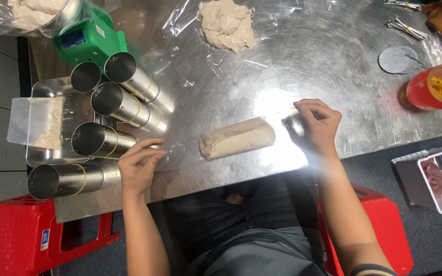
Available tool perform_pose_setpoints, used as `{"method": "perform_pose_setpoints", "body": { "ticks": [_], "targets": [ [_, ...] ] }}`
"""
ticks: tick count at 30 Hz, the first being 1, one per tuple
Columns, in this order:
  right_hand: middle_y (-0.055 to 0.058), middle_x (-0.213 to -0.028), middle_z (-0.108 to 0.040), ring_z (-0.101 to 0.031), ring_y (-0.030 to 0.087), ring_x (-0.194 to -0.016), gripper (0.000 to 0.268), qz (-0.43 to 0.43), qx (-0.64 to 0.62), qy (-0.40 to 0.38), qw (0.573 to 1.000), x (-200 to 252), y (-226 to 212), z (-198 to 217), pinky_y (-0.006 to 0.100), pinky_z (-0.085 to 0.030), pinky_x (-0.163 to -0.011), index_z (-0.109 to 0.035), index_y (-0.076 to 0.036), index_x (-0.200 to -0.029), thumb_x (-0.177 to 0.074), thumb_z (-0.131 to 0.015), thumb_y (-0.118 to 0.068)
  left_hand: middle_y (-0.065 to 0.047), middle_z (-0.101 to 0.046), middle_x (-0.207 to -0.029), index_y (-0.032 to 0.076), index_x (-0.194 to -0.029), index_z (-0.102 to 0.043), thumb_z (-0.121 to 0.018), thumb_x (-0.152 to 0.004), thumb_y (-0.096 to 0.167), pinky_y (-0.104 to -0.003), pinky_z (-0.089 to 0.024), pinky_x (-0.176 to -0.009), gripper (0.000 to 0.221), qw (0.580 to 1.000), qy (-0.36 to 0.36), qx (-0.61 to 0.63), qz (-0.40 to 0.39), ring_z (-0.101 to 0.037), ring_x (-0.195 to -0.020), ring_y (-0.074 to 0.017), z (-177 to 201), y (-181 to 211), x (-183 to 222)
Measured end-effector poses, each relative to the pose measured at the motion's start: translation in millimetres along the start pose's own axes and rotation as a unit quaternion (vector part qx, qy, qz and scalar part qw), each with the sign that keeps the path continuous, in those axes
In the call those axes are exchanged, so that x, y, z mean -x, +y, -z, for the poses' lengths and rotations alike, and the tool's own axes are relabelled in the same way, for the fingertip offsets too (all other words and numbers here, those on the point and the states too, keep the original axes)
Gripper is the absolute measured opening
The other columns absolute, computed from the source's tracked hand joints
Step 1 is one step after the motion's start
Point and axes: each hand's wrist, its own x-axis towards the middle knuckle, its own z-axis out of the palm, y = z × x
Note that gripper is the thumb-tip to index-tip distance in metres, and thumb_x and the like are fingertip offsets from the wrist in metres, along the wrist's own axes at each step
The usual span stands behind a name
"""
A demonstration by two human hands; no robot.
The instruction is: Wrapping portions of dough in plastic wrap on a stainless steel table in a food production environment.
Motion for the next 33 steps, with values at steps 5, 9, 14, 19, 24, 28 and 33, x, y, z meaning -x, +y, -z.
{"method": "perform_pose_setpoints", "body": {
  "ticks": [5, 9, 14, 19, 24, 28, 33],
  "targets": [
    [0.016, -0.093, -0.076, -0.072, 0.021, -0.088, 0.011, -0.004, 0.011, -0.001, 1.000, 1, 20, 0, 0.034, -0.053, -0.082, -0.077, -0.003, -0.092, -0.100, -0.076, -0.010, -0.016, -0.078, -0.101, 0.008, -0.083, -0.079, -0.082, -0.087, 0.006, -0.044, -0.058, -0.081, 0.005, 0.997, -0.014, -0.066, -0.026, -0.075, -0.088, -0.0341, 9, -8, 3],
    [0.016, -0.093, -0.076, -0.073, 0.021, -0.089, 0.012, -0.001, -0.002, 0.002, 1.000, 0, 34, 5, 0.033, -0.054, -0.083, -0.078, -0.003, -0.092, -0.100, -0.078, -0.012, -0.012, -0.078, -0.095, 0.010, -0.088, -0.080, -0.087, -0.084, 0.006, -0.044, -0.058, -0.082, 0.009, 0.997, -0.023, -0.077, -0.006, -0.074, -0.086, -0.0329, 5, -25, 2],
    [0.017, -0.091, -0.076, -0.073, 0.022, -0.089, 0.011, 0.012, 0.005, -0.002, 1.000, 3, 45, 12, 0.033, -0.054, -0.082, -0.078, -0.002, -0.090, -0.099, -0.079, -0.009, -0.010, -0.076, -0.088, 0.010, -0.083, -0.080, -0.086, -0.090, 0.018, -0.037, -0.056, -0.082, 0.012, 0.999, 0.004, -0.040, -0.019, -0.073, -0.083, -0.0267, 3, -28, 4],
    [0.017, -0.088, -0.076, -0.073, 0.022, -0.086, 0.009, 0.016, 0.002, 0.009, 1.000, 5, 55, 15, 0.033, -0.054, -0.080, -0.078, -0.001, -0.088, -0.097, -0.080, -0.005, -0.013, -0.073, -0.083, 0.004, -0.083, -0.078, -0.087, -0.091, 0.008, -0.034, -0.056, -0.081, 0.013, 0.999, 0.042, -0.005, 0.004, -0.069, -0.078, -0.0229, 4, -39, 11],
    [0.017, -0.089, -0.076, -0.072, 0.023, -0.087, 0.010, 0.035, -0.003, 0.026, 0.999, 6, 56, 12, 0.034, -0.054, -0.080, -0.078, -0.001, -0.088, -0.097, -0.080, -0.005, -0.014, -0.071, -0.079, 0.002, -0.080, -0.078, -0.087, -0.090, 0.005, -0.032, -0.054, -0.076, 0.014, 0.997, 0.073, 0.018, -0.025, -0.066, -0.073, -0.0214, 1, -42, 13],
    [0.017, -0.089, -0.076, -0.071, 0.021, -0.087, 0.010, 0.045, -0.005, 0.047, 0.998, 8, 45, 10, 0.034, -0.054, -0.081, -0.078, 0.000, -0.089, -0.098, -0.079, -0.005, -0.014, -0.070, -0.072, 0.003, -0.076, -0.079, -0.087, -0.090, 0.007, -0.031, -0.050, -0.066, 0.017, 0.994, 0.096, -0.001, -0.053, -0.062, -0.062, -0.0208, 3, -30, 17],
    [0.018, -0.089, -0.075, -0.071, 0.023, -0.087, 0.012, 0.053, 0.004, 0.052, 0.997, 7, 53, 18, 0.034, -0.054, -0.081, -0.077, 0.000, -0.088, -0.099, -0.080, -0.006, -0.016, -0.069, -0.072, 0.000, -0.074, -0.078, -0.088, -0.089, 0.005, -0.028, -0.049, -0.064, 0.018, 0.988, 0.139, 0.013, -0.074, -0.060, -0.060, -0.0189, -2, -28, 22]
  ]
}}
